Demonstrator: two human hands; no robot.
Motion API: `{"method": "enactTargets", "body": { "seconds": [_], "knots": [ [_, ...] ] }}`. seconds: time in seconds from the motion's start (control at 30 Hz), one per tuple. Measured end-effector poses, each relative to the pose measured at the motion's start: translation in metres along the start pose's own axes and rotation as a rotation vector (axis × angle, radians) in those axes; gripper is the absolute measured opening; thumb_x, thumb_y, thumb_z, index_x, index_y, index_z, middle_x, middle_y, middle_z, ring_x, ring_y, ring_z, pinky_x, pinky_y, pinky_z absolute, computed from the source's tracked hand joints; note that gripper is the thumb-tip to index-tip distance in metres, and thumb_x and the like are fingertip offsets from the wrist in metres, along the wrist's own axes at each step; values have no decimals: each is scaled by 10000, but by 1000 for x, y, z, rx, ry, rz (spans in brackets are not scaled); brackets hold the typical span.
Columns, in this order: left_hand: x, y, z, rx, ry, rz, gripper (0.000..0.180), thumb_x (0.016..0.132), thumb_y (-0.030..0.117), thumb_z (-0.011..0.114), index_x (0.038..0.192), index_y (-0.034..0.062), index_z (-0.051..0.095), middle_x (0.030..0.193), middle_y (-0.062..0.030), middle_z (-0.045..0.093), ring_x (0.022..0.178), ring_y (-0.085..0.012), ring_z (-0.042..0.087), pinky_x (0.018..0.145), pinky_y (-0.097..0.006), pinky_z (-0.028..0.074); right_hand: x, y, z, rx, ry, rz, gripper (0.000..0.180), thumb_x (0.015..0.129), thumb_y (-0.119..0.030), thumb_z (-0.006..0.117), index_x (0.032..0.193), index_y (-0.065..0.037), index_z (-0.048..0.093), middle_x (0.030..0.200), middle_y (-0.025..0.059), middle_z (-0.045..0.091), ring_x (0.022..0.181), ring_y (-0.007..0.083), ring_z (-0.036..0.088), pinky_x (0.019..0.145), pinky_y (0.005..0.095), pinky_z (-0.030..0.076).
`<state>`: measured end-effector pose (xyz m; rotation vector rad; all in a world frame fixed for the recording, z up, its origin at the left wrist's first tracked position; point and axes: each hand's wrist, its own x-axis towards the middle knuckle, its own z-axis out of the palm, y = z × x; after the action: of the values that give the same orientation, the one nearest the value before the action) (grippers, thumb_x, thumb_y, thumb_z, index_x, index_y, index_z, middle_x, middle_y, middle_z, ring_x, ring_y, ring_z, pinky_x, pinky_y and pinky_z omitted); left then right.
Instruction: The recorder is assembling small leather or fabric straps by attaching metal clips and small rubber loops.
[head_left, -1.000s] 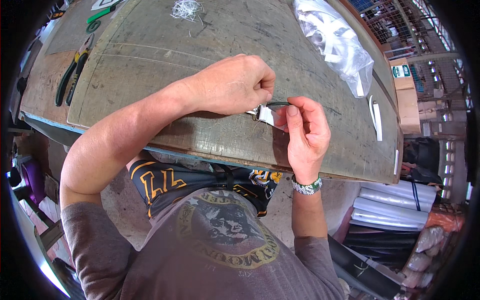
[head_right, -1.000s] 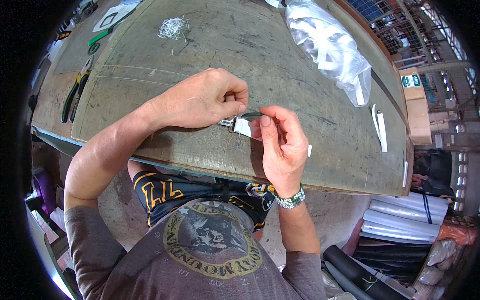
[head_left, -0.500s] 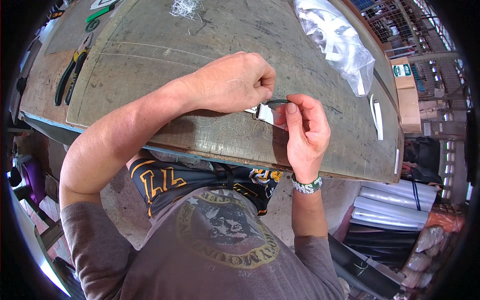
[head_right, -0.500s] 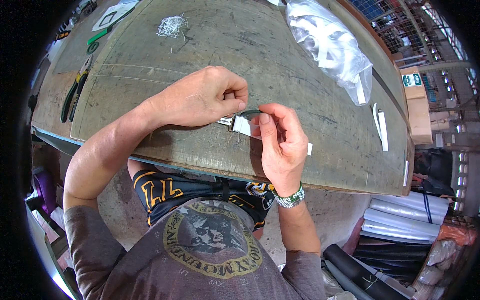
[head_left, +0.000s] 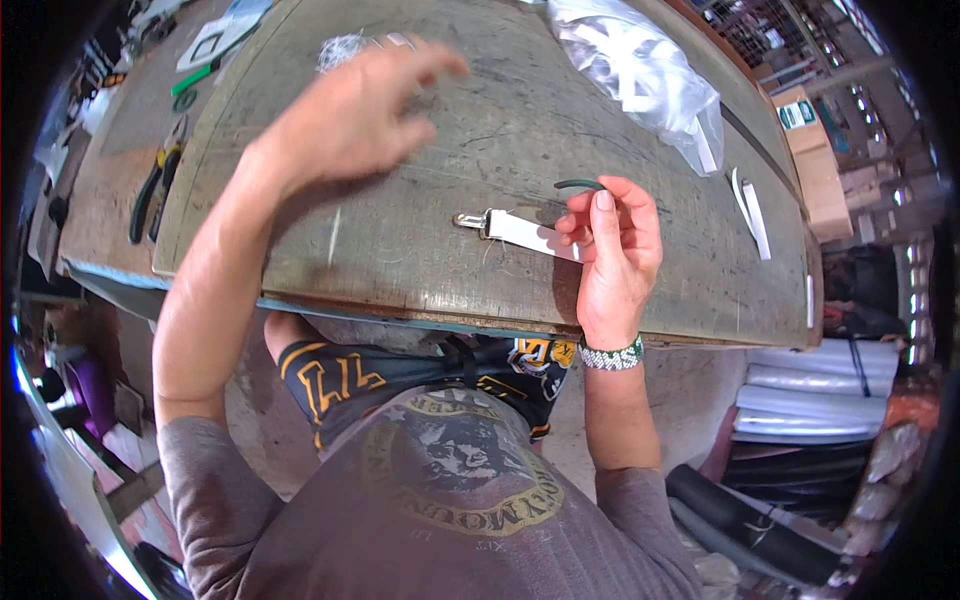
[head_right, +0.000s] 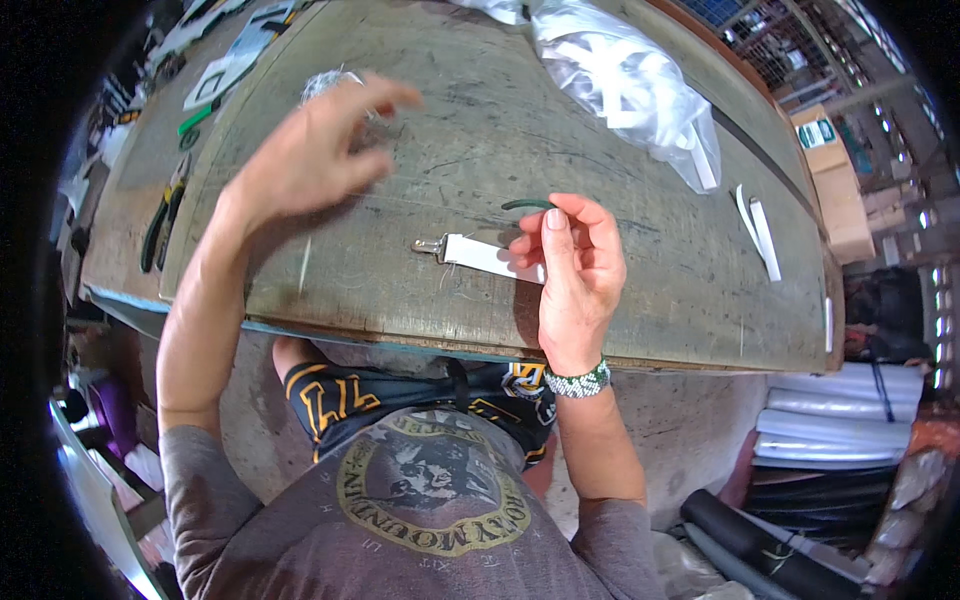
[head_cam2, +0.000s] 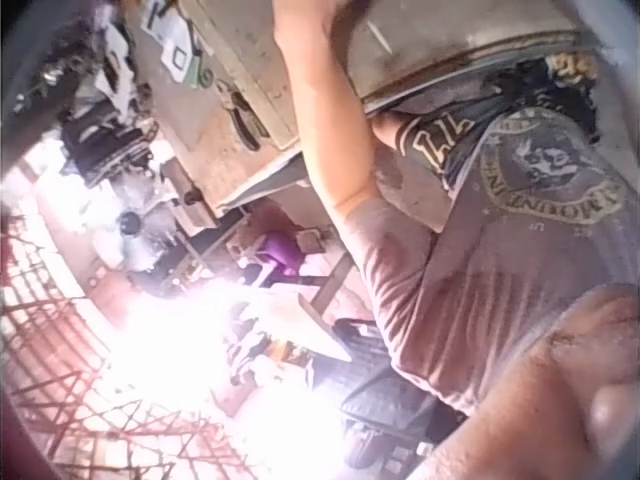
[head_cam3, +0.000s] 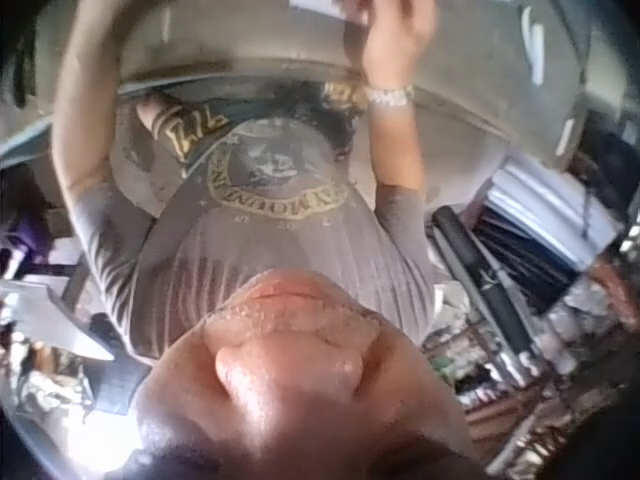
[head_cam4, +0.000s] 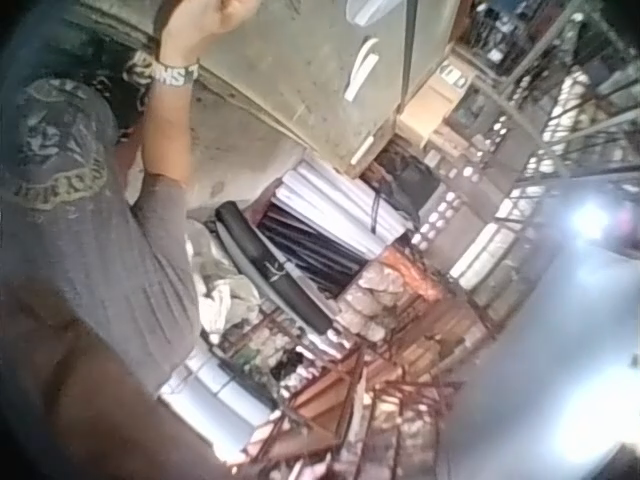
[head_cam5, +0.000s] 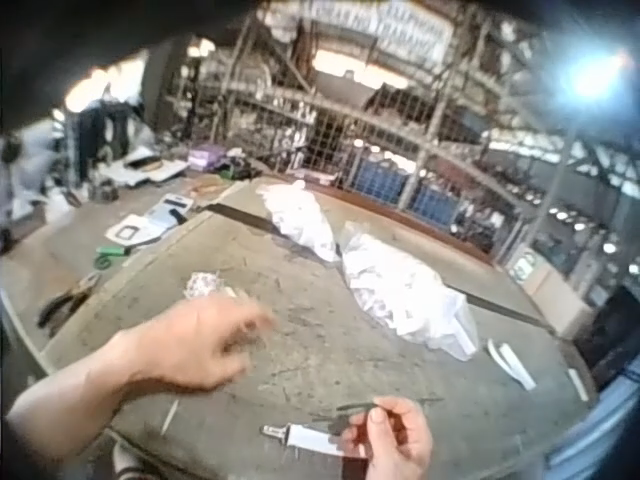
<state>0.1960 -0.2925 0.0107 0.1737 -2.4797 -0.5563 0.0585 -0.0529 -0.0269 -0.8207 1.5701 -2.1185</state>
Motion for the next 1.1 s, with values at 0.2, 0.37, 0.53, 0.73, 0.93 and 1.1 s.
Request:
{"method": "enactTargets", "body": {
  "seconds": [0.2, 0.37, 0.53, 0.73, 0.93, 1.1],
  "knots": [
    [-13, 47, 30, -291, -334, 241, 215, 770, 103, 778, 952, 37, 685, 930, -91, 634, 904, -302, 622, 770, -391, 500, 6, 6, -3, 222, 84, 51, 173, 994, -116, 595, 1150, -45, 580, 960, 79, 672, 737, 124, 645, 645, 255, 533],
    [-7, 41, 37, -339, -377, 206, 106, 837, 77, 698, 904, 7, 655, 842, -106, 628, 796, -304, 609, 713, -393, 474, 4, 5, -11, 274, 87, 42, 179, 991, -112, 597, 1154, -40, 576, 979, 85, 669, 738, 133, 643, 656, 261, 536],
    [-6, 37, 35, -374, -400, 116, 85, 850, 72, 658, 872, -2, 622, 821, -110, 625, 787, -272, 606, 688, -376, 466, -10, -3, -7, 35, -41, 6, 181, 1002, -104, 578, 1159, -13, 567, 973, 95, 668, 785, 128, 648, 720, 270, 543],
    [-6, 35, 36, -417, -422, 60, 94, 847, 83, 627, 861, -8, 612, 810, -121, 621, 760, -273, 604, 657, -378, 465, -20, 1, -6, -128, -189, -61, 156, 997, -57, 576, 1138, 9, 582, 936, 84, 691, 811, 104, 640, 740, 241, 524],
    [-6, 33, 38, -453, -460, -7, 129, 843, 103, 640, 848, -21, 606, 800, -145, 613, 751, -278, 606, 657, -383, 467, -21, -2, 2, -240, -230, -53, 163, 988, -38, 586, 1140, 20, 596, 943, 68, 680, 821, 94, 636, 748, 220, 515],
    [-6, 32, 39, -469, -435, 2, 150, 840, 120, 646, 848, -24, 605, 783, -157, 605, 736, -282, 602, 649, -389, 462, -20, -3, 5, -323, -226, -64, 154, 983, -42, 597, 1122, 21, 613, 933, 59, 674, 807, 89, 634, 735, 215, 510]
  ]
}}
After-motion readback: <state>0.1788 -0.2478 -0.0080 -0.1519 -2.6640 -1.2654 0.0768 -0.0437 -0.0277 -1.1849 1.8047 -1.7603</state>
